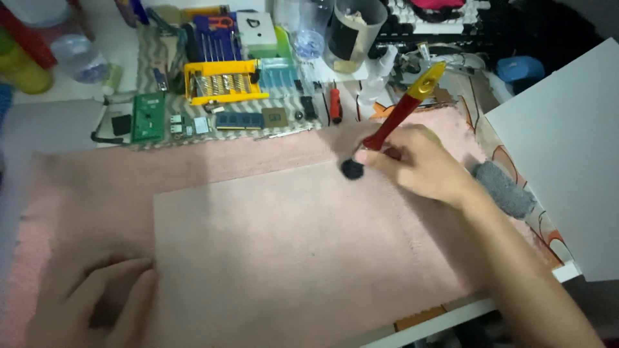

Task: The person uses a brush to sweep a rectangular sheet on a pink mat, then uses a round pad to rub the same area. The person holds the sheet in place with the left hand while working with the right hand.

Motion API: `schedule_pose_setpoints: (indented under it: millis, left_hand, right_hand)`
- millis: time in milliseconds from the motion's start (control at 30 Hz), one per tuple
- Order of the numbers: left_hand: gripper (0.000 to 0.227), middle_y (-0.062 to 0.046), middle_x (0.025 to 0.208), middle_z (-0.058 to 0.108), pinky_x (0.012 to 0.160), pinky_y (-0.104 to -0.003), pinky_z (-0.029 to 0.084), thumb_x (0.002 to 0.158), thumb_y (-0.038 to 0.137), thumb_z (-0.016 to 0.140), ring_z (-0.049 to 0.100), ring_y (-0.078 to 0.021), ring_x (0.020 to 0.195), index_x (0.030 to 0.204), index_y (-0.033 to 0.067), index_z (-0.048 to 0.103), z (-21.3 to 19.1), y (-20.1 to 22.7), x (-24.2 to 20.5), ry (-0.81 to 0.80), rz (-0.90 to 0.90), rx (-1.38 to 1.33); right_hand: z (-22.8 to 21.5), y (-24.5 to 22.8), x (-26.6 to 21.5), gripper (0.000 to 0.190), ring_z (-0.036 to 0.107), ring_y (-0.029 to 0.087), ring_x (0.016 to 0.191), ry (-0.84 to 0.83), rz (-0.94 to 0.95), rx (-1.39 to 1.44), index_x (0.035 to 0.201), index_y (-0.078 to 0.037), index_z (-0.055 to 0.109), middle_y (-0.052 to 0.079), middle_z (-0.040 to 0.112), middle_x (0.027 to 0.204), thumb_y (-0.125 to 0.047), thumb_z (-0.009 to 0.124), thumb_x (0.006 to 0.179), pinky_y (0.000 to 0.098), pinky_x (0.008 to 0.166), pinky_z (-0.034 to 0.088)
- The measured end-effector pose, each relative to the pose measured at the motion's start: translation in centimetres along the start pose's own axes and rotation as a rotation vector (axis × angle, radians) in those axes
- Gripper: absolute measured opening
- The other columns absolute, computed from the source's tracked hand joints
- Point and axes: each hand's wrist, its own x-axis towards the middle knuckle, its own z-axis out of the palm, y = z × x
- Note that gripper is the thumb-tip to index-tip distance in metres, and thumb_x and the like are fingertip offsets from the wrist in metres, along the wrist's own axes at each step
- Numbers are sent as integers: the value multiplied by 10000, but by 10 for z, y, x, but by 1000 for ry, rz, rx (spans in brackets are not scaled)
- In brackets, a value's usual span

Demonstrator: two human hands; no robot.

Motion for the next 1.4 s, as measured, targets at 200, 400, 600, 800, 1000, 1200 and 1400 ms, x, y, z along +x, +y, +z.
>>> schedule_pose_setpoints:
  millis: [200, 400, 600, 800, 1000, 1200, 1400]
  left_hand:
    - [128, -63, 1246, 863, 1018, -349, 596, 1013, 181, 854, 800, -218, 1140, 1078, 91, 917, 6, -1, 0, 30, 76, 8]
    - [180, -9, 1323, 864, 952, -379, 656, 1014, 252, 854, 812, -220, 1147, 1061, 100, 938, -14, 39, 7, -103, -168, 63]
    - [151, -7, 1273, 852, 878, -331, 618, 1009, 228, 853, 797, -191, 1053, 1096, 136, 935, -2, 12, 4, -56, -74, 19]
    - [204, 35, 1417, 835, 939, -373, 619, 995, 320, 851, 788, -187, 1219, 1129, 206, 954, -4, 19, 4, -85, -176, 89]
    - [197, -33, 1395, 848, 976, -394, 645, 1014, 265, 861, 781, -229, 1248, 1138, 138, 946, -4, 18, 6, -86, -105, 97]
    - [127, -89, 1304, 837, 813, -369, 576, 1049, 133, 870, 768, -243, 1023, 1141, 53, 906, -5, 18, -3, 9, 51, -3]
    - [160, -87, 1318, 858, 884, -396, 599, 1090, 162, 858, 776, -261, 1032, 1200, 60, 915, -8, 30, -5, -41, -71, 59]
  right_hand:
    - [20, 12, -14, 388, 652, 64, 584, -70, -165, 67, 1252, -151, 796, 7, 827, 952, -415, 524, 1168, 176, 468, 483]
    - [21, 21, -9, 324, 701, 186, 720, 247, -215, -4, 1013, -99, 777, 48, 795, 916, -364, 654, 1153, 353, 676, 553]
    - [8, 33, -36, 341, 523, 111, 686, 31, -77, 58, 1169, -156, 849, 0, 623, 920, -412, 625, 1134, 238, 583, 400]
    - [27, 3, -40, 270, 579, 124, 619, 85, -17, 126, 1113, -140, 861, 31, 832, 955, -334, 673, 1121, 240, 520, 433]
    - [11, 27, -59, 349, 650, 128, 577, 126, -9, 6, 1102, -118, 811, 53, 831, 960, -403, 614, 1134, 253, 493, 505]
    - [14, -1, -79, 213, 963, 227, 904, -45, -43, 154, 1172, -64, 832, 132, 946, 1187, -183, 664, 1114, 231, 709, 839]
    - [24, -18, -72, 300, 908, 197, 779, 78, -23, 87, 1128, -99, 823, 73, 933, 1088, -343, 648, 1114, 263, 587, 719]
